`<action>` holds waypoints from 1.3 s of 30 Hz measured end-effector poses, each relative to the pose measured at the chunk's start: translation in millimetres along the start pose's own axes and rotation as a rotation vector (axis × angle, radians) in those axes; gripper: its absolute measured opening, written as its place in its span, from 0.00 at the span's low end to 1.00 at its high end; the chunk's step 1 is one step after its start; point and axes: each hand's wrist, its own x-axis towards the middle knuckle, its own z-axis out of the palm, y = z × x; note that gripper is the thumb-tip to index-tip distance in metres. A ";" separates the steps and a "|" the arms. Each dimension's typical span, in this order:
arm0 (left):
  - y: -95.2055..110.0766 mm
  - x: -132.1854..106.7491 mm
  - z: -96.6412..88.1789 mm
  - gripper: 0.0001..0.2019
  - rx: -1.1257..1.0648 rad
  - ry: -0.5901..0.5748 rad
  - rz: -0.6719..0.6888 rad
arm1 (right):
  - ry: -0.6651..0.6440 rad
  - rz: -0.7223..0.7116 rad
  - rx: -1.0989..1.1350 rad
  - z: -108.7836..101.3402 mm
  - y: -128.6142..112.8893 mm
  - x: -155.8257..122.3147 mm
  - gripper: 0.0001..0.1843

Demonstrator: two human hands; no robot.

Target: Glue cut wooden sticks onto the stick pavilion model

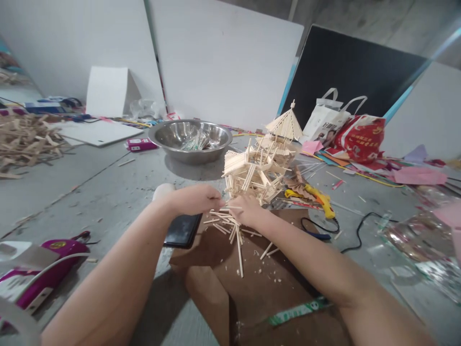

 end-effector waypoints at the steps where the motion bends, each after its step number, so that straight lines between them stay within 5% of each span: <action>1: -1.8 0.8 1.2 0.13 -0.030 -0.016 0.000 | 0.016 0.008 0.004 -0.9 2.0 -3.9 0.13; 6: -7.4 6.1 12.4 0.09 -0.147 -0.111 0.048 | 0.112 0.099 0.090 -4.6 17.3 -34.6 0.16; 12: -4.4 15.6 25.6 0.07 -0.042 -0.207 0.034 | 0.171 0.344 1.150 -0.1 29.7 -61.1 0.10; 14: -0.4 19.5 29.8 0.06 -0.004 -0.126 0.020 | 0.137 0.393 1.413 1.2 27.0 -60.3 0.09; 17: 7.5 26.1 36.9 0.09 -0.033 0.155 0.059 | 0.113 0.422 1.610 2.0 21.3 -54.7 0.10; 20: 14.0 33.4 45.0 0.11 -0.211 0.328 0.091 | 0.186 0.416 1.685 3.5 18.9 -49.4 0.12; 28: 20.2 47.7 66.8 0.15 -1.003 0.322 -0.032 | 0.338 0.371 1.854 6.4 18.4 -41.3 0.12; 36: 28.4 53.1 74.1 0.13 -1.423 0.229 0.031 | 0.286 0.441 1.891 11.0 17.5 -38.6 0.14; 39: 26.8 56.3 77.3 0.11 -1.445 0.341 -0.004 | 0.259 0.481 1.698 11.1 21.0 -41.0 0.17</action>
